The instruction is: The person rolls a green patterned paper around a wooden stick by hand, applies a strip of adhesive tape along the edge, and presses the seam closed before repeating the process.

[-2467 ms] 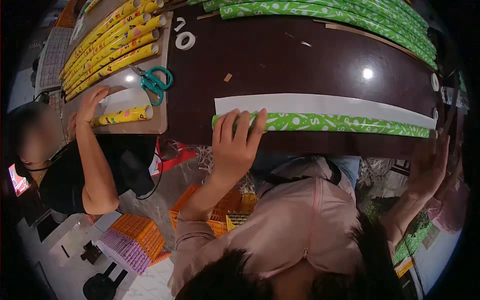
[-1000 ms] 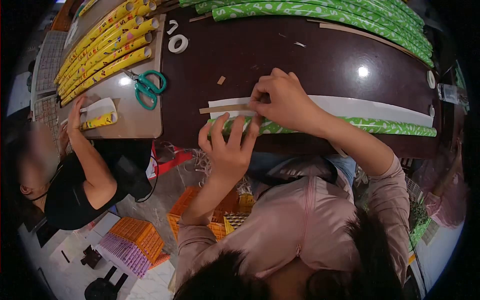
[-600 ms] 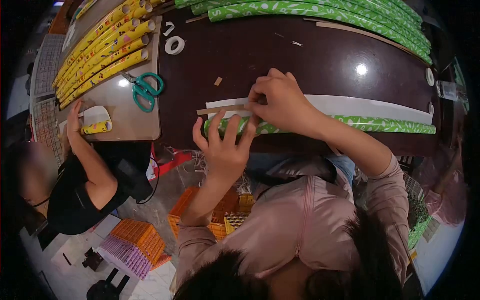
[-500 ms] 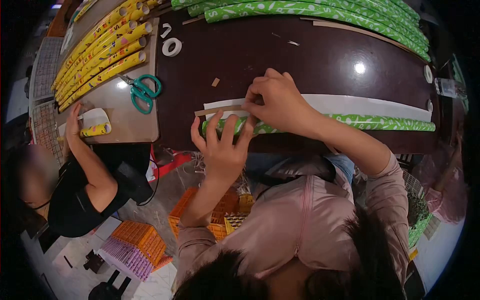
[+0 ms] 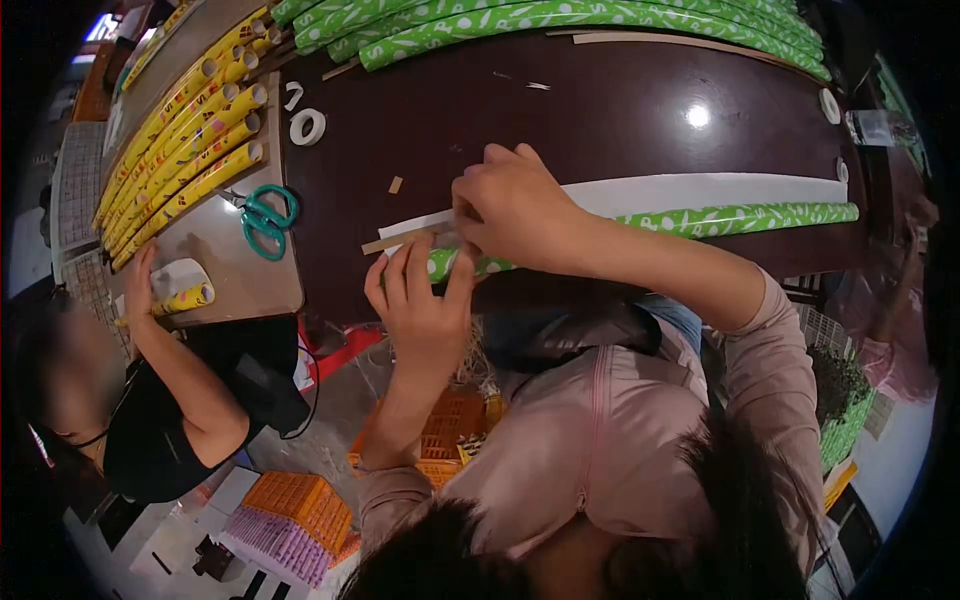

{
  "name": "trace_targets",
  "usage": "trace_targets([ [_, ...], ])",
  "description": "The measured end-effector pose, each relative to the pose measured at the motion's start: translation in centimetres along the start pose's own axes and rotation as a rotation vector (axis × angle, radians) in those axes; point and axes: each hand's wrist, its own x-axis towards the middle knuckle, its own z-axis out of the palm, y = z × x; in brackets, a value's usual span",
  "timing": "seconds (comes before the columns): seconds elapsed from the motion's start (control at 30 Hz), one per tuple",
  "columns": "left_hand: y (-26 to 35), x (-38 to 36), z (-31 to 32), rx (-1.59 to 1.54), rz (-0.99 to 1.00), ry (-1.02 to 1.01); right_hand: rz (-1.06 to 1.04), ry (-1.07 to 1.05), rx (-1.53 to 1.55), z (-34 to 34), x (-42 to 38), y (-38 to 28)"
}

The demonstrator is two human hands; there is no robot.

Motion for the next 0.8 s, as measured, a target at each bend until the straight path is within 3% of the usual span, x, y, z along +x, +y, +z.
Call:
trace_targets([
  [0.17, 0.2, 0.0, 0.0, 0.026, 0.000, -0.003, -0.041, -0.028, -0.216, -0.5, 0.1, -0.2],
  [0.5, -0.5, -0.5, 0.7, 0.030, 0.067, 0.021, 0.019, -0.089, -0.237, -0.7, 0.3, -0.4],
  [0.7, -0.2, -0.3, 0.4, 0.056, 0.042, -0.002, -0.050, -0.128, -0.359, -3.5, -1.1, -0.7],
  [0.8, 0.2, -0.1, 0.0, 0.036, 0.009, -0.020, 0.055, -0.294, 0.078, -6.5, -3.1, 1.3],
])
